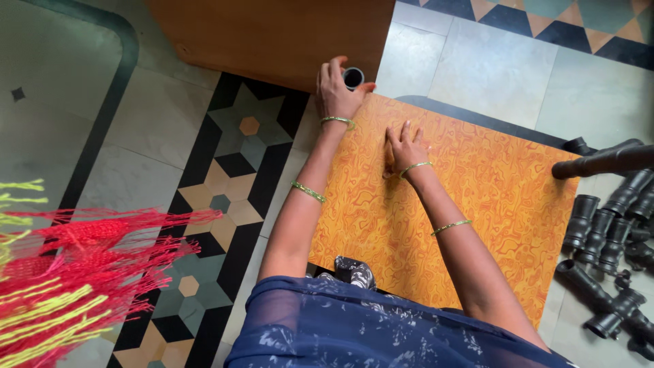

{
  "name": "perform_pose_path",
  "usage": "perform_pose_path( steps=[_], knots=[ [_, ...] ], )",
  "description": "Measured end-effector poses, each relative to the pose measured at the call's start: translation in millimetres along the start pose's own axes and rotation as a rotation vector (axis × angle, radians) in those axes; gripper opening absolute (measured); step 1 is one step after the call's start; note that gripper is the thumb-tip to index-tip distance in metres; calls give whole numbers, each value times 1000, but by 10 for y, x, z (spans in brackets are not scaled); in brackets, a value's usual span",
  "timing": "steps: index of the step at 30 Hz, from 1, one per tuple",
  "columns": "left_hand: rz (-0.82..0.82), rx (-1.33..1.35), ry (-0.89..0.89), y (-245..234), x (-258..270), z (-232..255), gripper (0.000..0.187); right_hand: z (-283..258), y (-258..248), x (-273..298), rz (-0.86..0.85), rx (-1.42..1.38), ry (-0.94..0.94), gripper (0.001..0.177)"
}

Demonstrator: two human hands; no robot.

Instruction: The person assembles a small wooden table by attaching dark cylindrical legs to a rectangular tabletop. They insert the legs into pre-drilled holes and secure them by hand, working on the floor.

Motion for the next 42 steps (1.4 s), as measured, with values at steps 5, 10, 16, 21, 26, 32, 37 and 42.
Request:
perform_pose_path(
  steps=[5, 10, 16, 21, 26, 32, 37, 42],
  knots=[
    [-193, 7, 383, -7, -84, 161, 63, 19, 44, -40, -13, 3, 3, 134],
    [31, -32, 263, -258, -74, 261, 78, 4, 45, -44, -31, 24, 8, 134],
    [-123, -112, 222, -85, -92, 188, 51, 0, 27, -31, -27, 10, 7, 133],
    [-243, -130, 264, -128, -244, 205, 77, -18, -26, -20, -23, -2, 6, 135],
    [-133, -215, 73, -41, -75, 287, 59, -47, -39, 23, -28, 20, 7, 135],
    [-123, -177, 380, 37, -105, 306, 45, -26, -30, -8, -43, 19, 5, 136],
    [-148, -56, 488, -63, -117, 304, 49, -26, -25, -10, -40, 1, 11, 137],
    [27, 67, 241, -112, -31, 246, 51, -34, -49, 0, -36, 10, 10, 137]
  ],
)
Point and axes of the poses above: each hand's wrist, its own x-axis away from the middle knuckle, its own y-axis out of the palm, z = x × y, the point moved 7 cm from there along -x, towards the middle knuckle, and after that the axes turned 3 degrees about x, right-handed, at the moved point
